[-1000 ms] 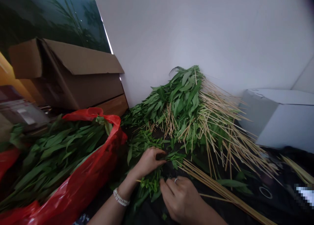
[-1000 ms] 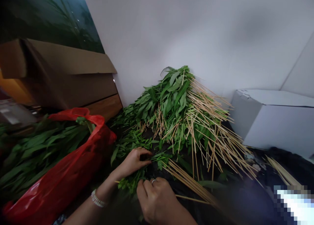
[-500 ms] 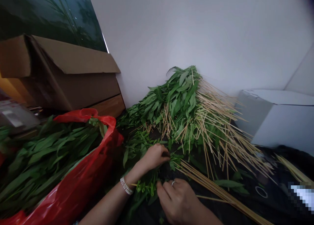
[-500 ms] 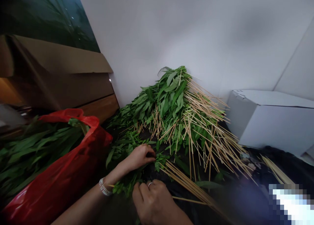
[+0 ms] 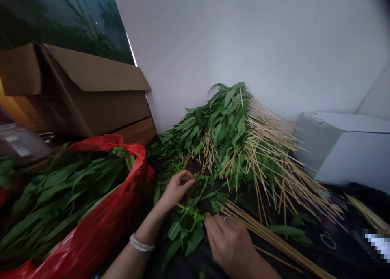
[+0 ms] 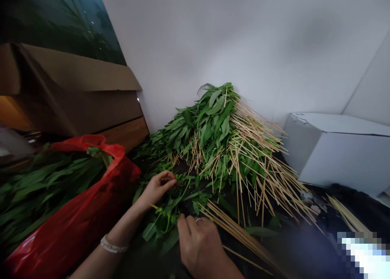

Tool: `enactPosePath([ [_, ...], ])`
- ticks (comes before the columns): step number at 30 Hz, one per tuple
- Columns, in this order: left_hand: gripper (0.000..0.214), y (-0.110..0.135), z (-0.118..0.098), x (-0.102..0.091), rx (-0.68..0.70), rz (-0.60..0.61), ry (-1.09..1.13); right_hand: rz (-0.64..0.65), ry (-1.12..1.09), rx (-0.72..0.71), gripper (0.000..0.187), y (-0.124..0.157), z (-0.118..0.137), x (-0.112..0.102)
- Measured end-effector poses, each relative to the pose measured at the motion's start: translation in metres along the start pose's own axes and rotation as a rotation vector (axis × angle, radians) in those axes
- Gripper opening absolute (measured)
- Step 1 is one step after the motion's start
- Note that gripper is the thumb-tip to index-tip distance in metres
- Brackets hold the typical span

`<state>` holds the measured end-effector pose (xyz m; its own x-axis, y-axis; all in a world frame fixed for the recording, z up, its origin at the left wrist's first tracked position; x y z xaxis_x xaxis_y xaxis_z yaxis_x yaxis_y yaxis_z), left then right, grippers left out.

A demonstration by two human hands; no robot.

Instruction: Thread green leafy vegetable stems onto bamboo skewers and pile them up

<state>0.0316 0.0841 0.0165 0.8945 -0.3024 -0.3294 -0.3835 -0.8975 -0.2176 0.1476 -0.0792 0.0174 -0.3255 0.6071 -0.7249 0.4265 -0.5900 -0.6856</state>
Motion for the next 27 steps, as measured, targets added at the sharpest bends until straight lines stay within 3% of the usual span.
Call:
enactPosePath([
  [4,0.037,0.008,0.018,-0.006,-0.183,-0.05,0.301,0.022,0.045,0.189,0.021,0.002,-0.024,0.002],
  [10,0.032,0.012,0.021,-0.001,-0.222,-0.064,0.378,0.126,0.112,0.367,0.019,0.004,-0.045,0.008],
  [27,0.029,0.014,0.015,-0.002,-0.212,-0.1,0.271,0.199,0.07,0.408,0.02,0.006,-0.046,0.012],
])
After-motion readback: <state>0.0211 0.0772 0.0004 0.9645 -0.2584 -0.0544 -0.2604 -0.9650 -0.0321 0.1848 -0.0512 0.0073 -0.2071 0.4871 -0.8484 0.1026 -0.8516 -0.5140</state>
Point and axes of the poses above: each hand's wrist, its own y-axis away from the middle knuckle, its own x-axis out of the palm, z = x × y, the point moved 6 cm from there along -y, towards the middle knuckle, and after that the axes turned 2 degrees about -x, right-handed, at the moved point
